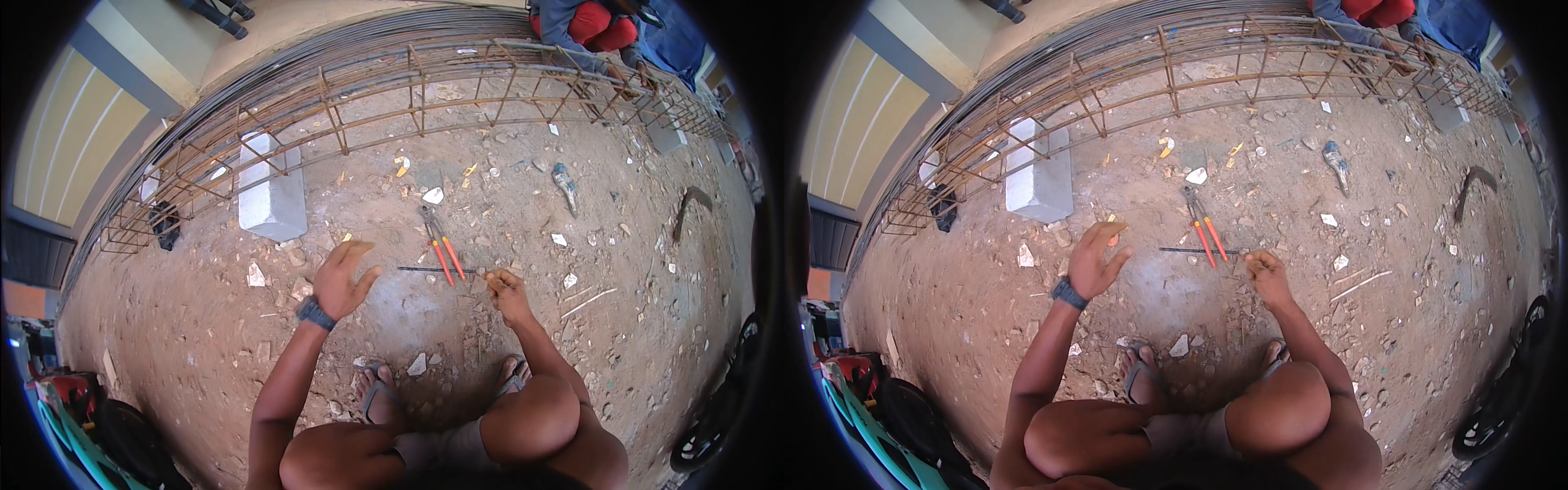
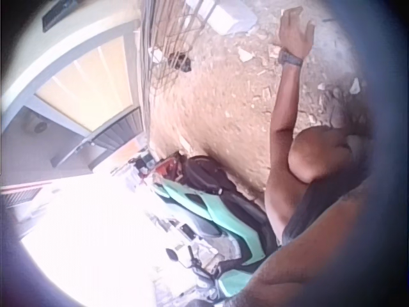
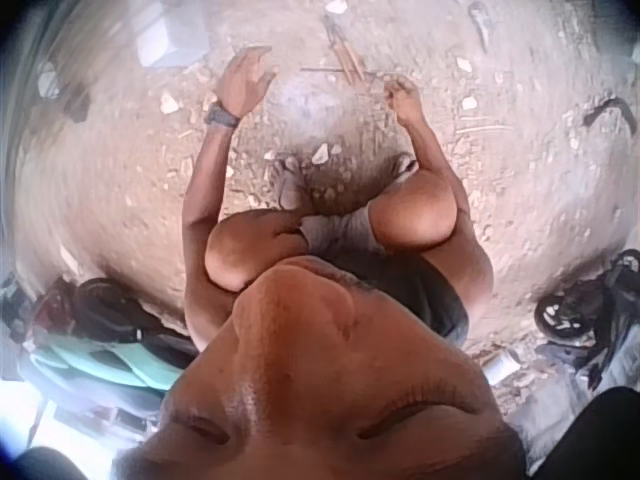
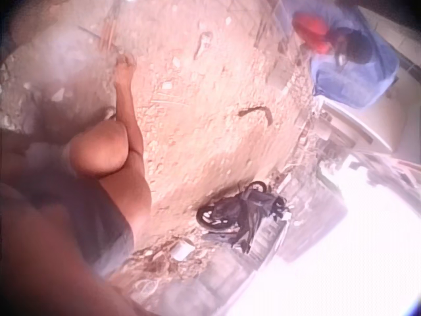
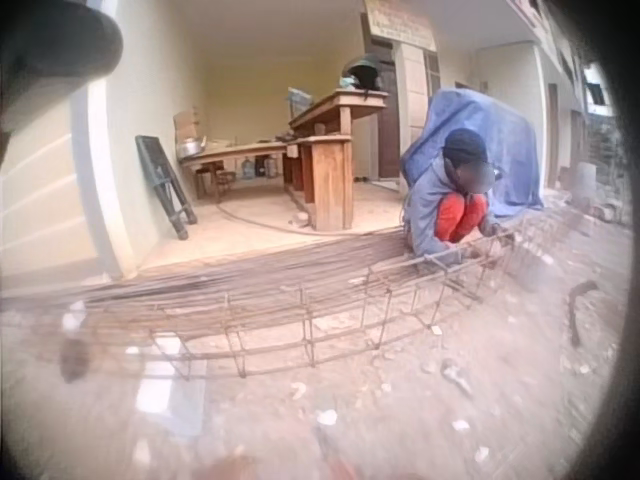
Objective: The person is assembling a rebar structure by tying metal rods together using pliers and wire. They repeatedly pick up wire, wrap it around intersections, and twist it to secure the joints.
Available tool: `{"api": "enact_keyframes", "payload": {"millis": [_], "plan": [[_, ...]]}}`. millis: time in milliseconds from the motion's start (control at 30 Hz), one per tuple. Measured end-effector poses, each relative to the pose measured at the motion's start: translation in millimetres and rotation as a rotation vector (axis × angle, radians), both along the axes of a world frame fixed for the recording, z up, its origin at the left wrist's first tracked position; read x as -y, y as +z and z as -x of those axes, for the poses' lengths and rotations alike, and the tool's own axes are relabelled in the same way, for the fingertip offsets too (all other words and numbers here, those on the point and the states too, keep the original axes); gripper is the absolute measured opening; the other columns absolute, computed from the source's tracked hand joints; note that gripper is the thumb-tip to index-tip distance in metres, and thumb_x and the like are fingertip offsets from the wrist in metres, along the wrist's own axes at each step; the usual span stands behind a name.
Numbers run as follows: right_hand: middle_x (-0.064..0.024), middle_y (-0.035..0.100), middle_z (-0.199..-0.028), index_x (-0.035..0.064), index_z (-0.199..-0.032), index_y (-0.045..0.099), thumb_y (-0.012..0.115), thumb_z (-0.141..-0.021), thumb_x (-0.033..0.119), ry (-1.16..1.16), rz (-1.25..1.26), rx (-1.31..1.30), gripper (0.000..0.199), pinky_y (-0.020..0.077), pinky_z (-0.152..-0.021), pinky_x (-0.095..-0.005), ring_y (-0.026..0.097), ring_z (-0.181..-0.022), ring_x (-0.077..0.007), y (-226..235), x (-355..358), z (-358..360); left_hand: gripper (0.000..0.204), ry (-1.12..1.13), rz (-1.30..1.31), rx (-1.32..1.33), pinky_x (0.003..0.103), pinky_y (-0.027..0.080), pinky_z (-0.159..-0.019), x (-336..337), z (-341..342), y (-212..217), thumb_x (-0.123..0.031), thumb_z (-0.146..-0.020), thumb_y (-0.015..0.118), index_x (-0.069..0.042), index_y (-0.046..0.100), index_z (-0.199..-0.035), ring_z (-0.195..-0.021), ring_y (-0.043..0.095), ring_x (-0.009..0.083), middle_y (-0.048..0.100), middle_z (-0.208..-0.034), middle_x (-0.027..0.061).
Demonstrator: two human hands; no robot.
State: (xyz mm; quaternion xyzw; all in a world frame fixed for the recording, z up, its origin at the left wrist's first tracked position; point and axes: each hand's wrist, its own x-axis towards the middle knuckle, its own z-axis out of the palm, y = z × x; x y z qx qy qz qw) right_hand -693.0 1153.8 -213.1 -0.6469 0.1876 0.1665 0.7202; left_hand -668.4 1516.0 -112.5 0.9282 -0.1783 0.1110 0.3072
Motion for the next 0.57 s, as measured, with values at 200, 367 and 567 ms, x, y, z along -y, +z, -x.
{"api": "enact_keyframes", "payload": {"millis": [200, 367, 567], "plan": [[0.0046, 0.053, -0.066, 0.0065, -0.101, 0.067, 0.062, -0.099, 0.021, 0.040, -0.121, 0.015, 0.016, 0.0312, -0.047, -0.0218, 0.041, -0.053, -0.0038, 6, -18, 3, 0.057, -0.154, -0.457, 0.082, 0.040, 0.052, -0.087, 53, -76, -64, -0.042, -0.091, 0.068, -0.002, 0.054, -0.130, -0.110, 0.062, 0.0335, 0.064, -0.119, 0.0195], [0.0051, 0.051, -0.066, 0.0054, -0.105, 0.069, 0.060, -0.101, 0.023, -0.037, 0.048, 0.123, 0.021, 0.0342, -0.052, -0.0220, 0.042, -0.057, -0.0040, 5, -4, 9, 0.042, -0.247, 0.157, -0.475, 0.046, 0.053, -0.079, 116, -57, -58, -0.047, -0.092, 0.065, -0.007, 0.051, -0.100, -0.087, 0.068, 0.0341, 0.067, -0.105, 0.0156], [0.0055, 0.050, -0.068, 0.0083, -0.116, 0.070, 0.061, -0.101, 0.027, -0.094, 0.266, 0.310, 0.025, 0.0360, -0.055, -0.0238, 0.041, -0.060, -0.0053, -17, 21, 8, 0.066, -0.263, -0.233, -0.113, 0.043, 0.047, -0.094, 174, -43, -53, -0.046, -0.090, 0.069, -0.007, 0.047, -0.138, -0.112, 0.061, 0.0289, 0.062, -0.118, 0.0141]]}}
